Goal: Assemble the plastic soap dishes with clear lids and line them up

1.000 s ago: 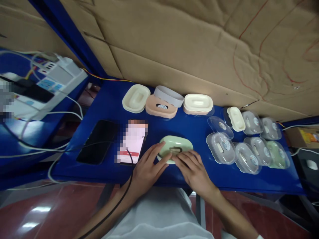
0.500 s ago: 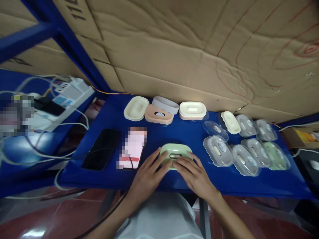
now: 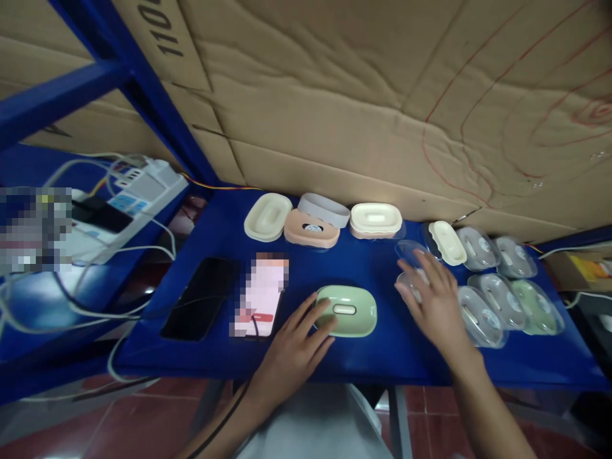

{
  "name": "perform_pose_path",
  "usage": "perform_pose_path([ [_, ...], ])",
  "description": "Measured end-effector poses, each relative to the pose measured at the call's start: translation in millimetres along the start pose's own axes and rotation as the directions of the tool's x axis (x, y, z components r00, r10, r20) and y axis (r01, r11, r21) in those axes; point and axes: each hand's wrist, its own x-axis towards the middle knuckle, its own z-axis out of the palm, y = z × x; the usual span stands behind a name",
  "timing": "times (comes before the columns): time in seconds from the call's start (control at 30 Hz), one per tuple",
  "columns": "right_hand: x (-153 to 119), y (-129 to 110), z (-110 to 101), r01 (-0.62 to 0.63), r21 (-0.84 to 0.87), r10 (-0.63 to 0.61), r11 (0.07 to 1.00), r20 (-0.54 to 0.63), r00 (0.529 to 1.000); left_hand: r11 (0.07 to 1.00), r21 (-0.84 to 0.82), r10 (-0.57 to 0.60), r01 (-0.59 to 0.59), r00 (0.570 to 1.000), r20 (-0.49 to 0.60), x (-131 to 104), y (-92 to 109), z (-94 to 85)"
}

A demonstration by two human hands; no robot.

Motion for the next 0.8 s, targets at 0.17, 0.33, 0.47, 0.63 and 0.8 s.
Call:
perform_pose_path([
  [0.17, 41, 51, 8, -0.399, -0.085, 0.405, 0.913, 0.075, 0.911, 0.982, -0.184, -0.044, 0.039, 0.999, -0.022, 5, -1, 1.5],
  [0.33, 52, 73, 15, -0.466, 0.038, 0.445, 0.884, 0.234, 0.864, 0.971, -0.229, -0.084, 0.074, 0.996, -0.034, 7, 0, 4.3],
  [0.47, 38, 45, -19, -0.293, 0.142, 0.29, 0.945, 0.046, 0.956, 0.977, -0.191, -0.098, 0.092, 0.995, -0.023, 7, 2, 5.0],
  [0.63, 3, -22, -31, 0.164, 0.304, -0.21, 0.938, 0.122, 0.97, 0.962, -0.22, -0.172, 0.163, 0.985, -0.02, 6, 0, 6.0],
  [0.8, -9, -49, 8, 0.359, 0.388, -0.441, 0.849, 0.145, 0.886, 0.954, -0.251, -0.175, 0.163, 0.984, -0.026, 3, -3, 10.2],
])
